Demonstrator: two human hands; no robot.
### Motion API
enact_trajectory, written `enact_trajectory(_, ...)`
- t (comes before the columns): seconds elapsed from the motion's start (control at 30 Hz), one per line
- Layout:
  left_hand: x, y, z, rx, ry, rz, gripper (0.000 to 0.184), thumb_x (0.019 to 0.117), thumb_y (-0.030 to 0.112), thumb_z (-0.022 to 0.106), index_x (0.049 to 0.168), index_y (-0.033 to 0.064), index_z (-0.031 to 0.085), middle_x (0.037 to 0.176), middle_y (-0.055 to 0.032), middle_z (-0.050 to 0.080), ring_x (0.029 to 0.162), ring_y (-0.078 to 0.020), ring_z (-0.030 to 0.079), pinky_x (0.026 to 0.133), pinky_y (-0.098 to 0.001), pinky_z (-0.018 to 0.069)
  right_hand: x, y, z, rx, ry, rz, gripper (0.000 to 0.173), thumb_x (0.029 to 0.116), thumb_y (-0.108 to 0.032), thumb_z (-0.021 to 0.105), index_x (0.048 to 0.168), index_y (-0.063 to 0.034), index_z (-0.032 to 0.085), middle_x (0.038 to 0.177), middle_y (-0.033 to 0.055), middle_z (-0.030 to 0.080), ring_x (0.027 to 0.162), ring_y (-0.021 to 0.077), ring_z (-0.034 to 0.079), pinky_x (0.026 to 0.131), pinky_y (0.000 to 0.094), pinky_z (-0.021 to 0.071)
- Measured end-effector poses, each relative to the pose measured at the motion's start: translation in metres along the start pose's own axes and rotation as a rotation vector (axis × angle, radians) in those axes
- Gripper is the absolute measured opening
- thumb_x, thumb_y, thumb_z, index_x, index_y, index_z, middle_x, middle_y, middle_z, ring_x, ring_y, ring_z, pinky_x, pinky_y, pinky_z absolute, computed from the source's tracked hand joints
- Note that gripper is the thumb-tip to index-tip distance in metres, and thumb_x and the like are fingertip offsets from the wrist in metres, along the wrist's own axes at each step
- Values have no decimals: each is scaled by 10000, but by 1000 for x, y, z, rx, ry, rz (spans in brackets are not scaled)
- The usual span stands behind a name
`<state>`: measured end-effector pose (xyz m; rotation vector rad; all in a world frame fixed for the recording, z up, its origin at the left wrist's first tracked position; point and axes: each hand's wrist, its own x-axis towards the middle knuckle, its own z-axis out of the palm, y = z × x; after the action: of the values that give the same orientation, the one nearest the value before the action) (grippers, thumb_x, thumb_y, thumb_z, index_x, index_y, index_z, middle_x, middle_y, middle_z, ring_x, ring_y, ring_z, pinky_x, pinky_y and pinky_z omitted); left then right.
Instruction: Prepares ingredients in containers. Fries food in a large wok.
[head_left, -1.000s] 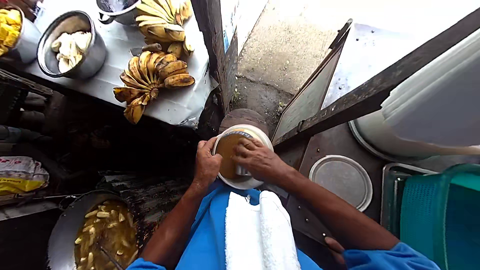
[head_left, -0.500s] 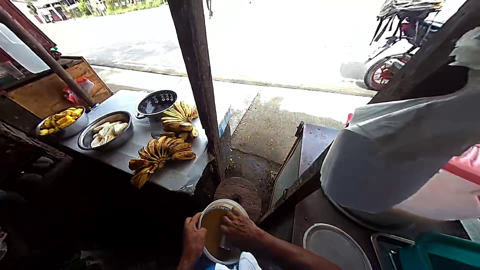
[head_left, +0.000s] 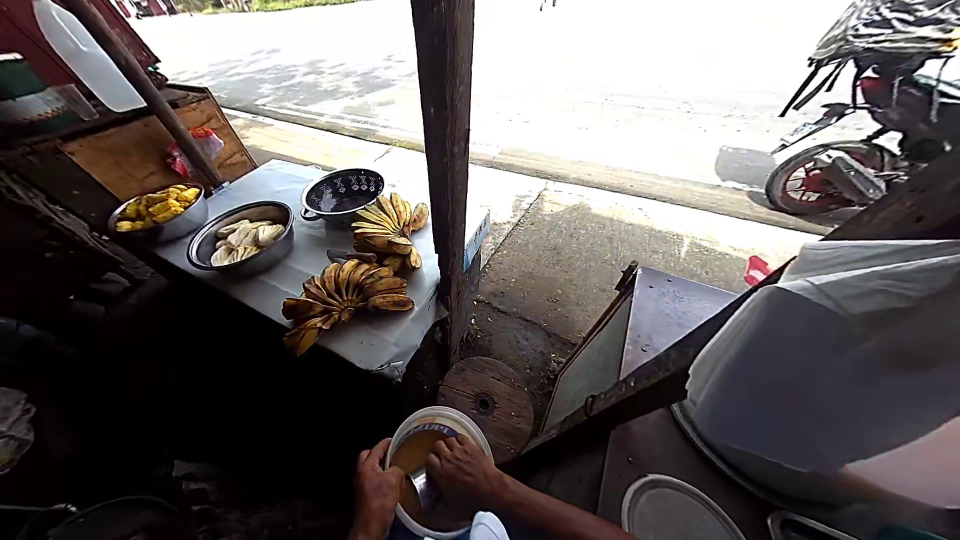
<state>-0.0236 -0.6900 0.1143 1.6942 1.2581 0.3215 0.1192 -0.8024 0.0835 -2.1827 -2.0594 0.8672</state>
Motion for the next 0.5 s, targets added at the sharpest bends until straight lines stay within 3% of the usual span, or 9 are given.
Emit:
enact_trajectory(0.1,4,-6,-12,-15,33,-3,479,769,-90,678,1230,40,709,1193,-194,591,1061,-291,606,899,-445,538,20,-22,0,26,-5,-28,623,891,-355,750,1412,-105,519,1291,267,572,1178,462,579,944,623,484)
enact_trajectory(0.2,6,-13,-27,-38,77,31,499,762,-92,668,1241,41,708,1201,-202,586,1075,-294,600,910,-439,531,41,-41,5,43,-15,-88,504,896,-289,730,1308,-53,562,1306,253,553,1201,452,565,929,609,503)
enact_trajectory(0.27,6,-19,-38,-58,116,25,506,757,-89,668,1243,45,709,1207,-198,585,1075,-289,598,908,-432,532,50,-50,8,86,28,-104,515,866,-302,745,1275,-48,561,1308,226,569,1193,415,590,942,574,520)
enact_trajectory(0.4,9,-30,-66,-137,202,-25,505,746,-95,658,1239,10,699,1197,-220,572,1075,-313,580,914,-448,518,68,-64,-14,188,78,-3,682,800,-321,822,1370,-82,535,1306,211,595,1198,389,606,943,549,540)
enact_trajectory(0.5,12,-40,-80,-138,244,-43,527,747,-92,668,1260,26,693,1214,-220,568,1093,-317,580,923,-459,520,86,-74,-38,20,37,91,681,776,-217,793,1382,-61,525,1326,239,570,1215,441,564,902,604,506)
